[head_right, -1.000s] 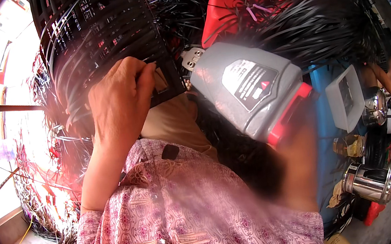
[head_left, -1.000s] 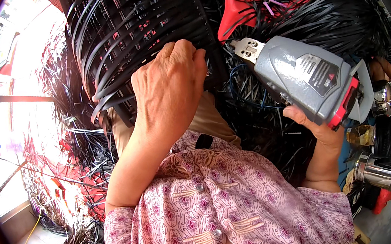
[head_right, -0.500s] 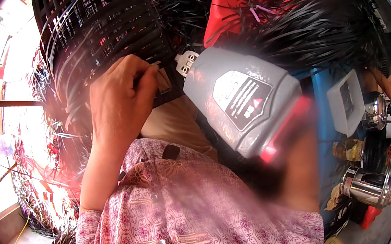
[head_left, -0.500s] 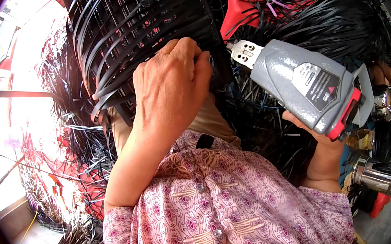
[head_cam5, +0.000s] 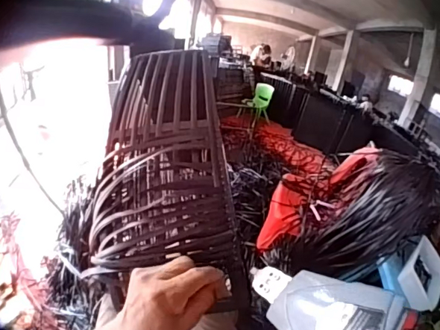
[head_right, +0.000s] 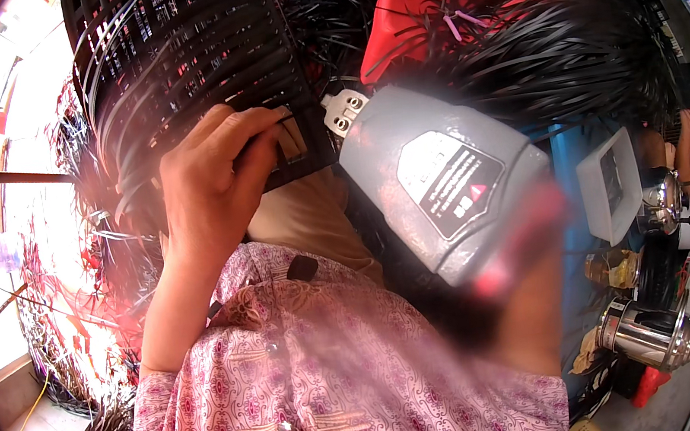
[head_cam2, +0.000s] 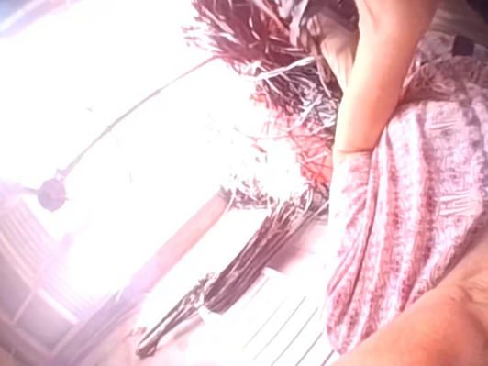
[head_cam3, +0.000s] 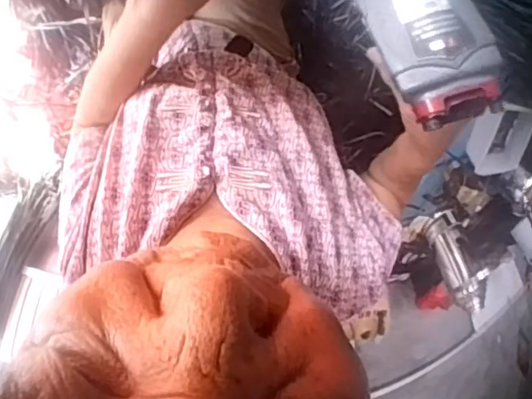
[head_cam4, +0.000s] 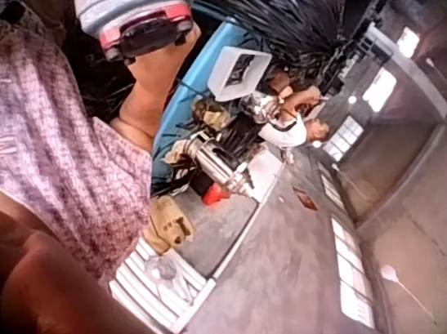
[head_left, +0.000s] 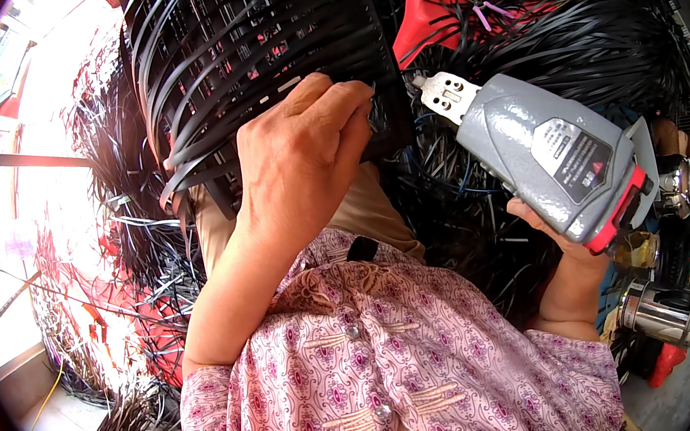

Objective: The person sits on the floor and weaves black plastic strips into a basket frame. They use a staple gun to secure the strips at intervals, then continue weaving additional strips into the structure.

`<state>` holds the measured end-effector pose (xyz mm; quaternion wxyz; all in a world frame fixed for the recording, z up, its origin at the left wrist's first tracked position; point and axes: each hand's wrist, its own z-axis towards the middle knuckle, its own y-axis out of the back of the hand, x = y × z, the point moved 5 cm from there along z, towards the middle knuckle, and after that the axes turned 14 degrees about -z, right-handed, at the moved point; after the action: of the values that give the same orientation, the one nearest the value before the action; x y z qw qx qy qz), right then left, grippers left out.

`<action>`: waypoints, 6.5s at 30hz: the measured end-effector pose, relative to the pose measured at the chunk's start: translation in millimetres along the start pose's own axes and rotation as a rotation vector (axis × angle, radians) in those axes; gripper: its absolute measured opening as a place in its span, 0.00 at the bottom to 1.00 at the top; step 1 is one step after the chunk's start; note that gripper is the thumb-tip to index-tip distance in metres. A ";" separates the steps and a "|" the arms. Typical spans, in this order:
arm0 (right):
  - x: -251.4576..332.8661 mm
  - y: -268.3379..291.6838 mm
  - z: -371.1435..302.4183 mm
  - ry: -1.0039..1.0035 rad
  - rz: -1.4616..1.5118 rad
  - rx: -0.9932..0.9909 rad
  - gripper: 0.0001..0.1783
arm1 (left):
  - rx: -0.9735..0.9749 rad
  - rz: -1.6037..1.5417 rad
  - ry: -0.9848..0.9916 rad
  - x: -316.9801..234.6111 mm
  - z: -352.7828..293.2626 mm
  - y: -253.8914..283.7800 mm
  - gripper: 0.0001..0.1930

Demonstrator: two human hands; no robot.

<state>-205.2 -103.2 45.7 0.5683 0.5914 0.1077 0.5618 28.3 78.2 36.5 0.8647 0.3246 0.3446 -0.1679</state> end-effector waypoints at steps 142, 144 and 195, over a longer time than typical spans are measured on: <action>-390.5 -222.7 361.4 -0.615 -0.594 0.077 0.25 | 0.199 0.194 -0.095 -0.9 42.8 7.3 0.20; -361.3 -223.3 361.5 -0.585 -0.676 -0.066 0.20 | 0.214 0.252 -0.165 13.8 44.8 6.5 0.19; 61.3 -187.8 35.3 -0.413 1.340 0.313 0.12 | 0.067 0.246 -0.089 -18.8 -31.3 26.0 0.08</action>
<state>-60.2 -13.6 -60.3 0.0186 0.6990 -0.3091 0.6446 13.2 119.8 44.1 0.8818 0.3853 0.2578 -0.0864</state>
